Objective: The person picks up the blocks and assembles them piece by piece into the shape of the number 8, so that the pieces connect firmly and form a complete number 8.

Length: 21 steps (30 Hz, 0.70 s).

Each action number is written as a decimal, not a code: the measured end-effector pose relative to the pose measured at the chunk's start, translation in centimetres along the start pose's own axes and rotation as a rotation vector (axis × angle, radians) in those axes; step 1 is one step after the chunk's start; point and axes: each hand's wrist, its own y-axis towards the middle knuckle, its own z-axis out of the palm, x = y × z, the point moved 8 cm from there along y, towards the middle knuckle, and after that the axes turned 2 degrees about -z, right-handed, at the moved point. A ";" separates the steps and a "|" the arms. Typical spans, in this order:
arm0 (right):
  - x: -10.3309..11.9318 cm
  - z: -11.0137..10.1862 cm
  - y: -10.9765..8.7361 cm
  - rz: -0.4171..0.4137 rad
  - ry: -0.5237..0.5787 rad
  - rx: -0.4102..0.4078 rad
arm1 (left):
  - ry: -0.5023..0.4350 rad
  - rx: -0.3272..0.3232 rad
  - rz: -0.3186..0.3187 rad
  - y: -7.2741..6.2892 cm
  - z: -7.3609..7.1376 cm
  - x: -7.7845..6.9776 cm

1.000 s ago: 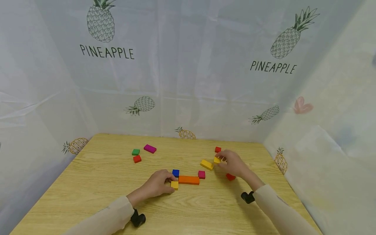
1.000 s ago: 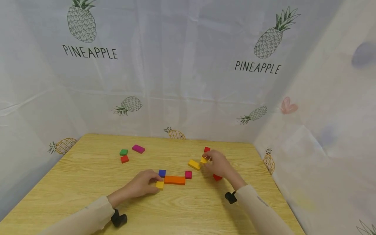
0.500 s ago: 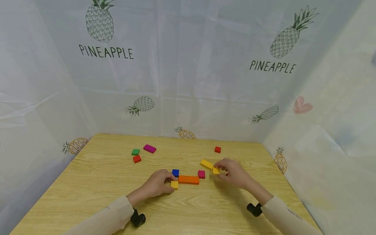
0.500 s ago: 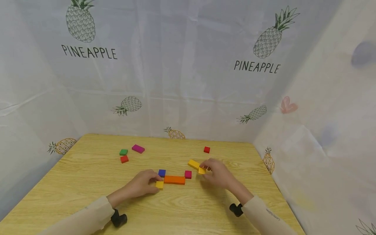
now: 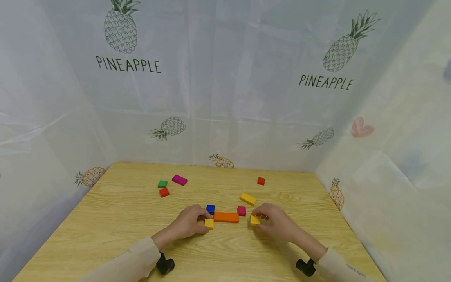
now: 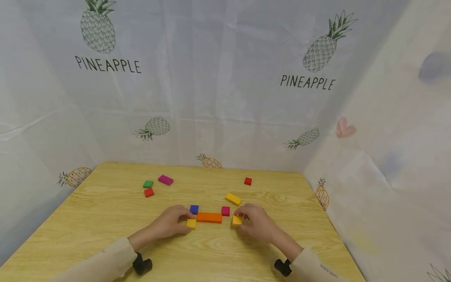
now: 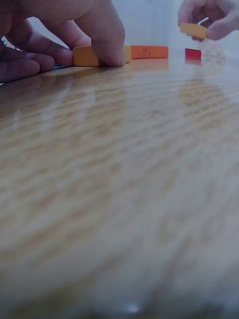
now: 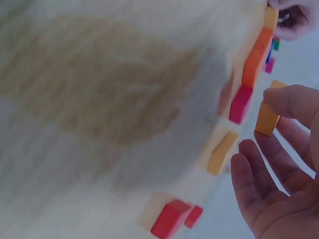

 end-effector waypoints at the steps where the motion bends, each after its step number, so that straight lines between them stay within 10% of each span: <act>1: 0.1 0.3 0.0 -0.001 0.013 0.008 | -0.001 0.001 0.000 0.0 0.0 0.0; 21: 1.1 3.4 0.4 0.016 0.044 0.031 | 0.004 0.001 -0.003 -0.2 0.1 -0.1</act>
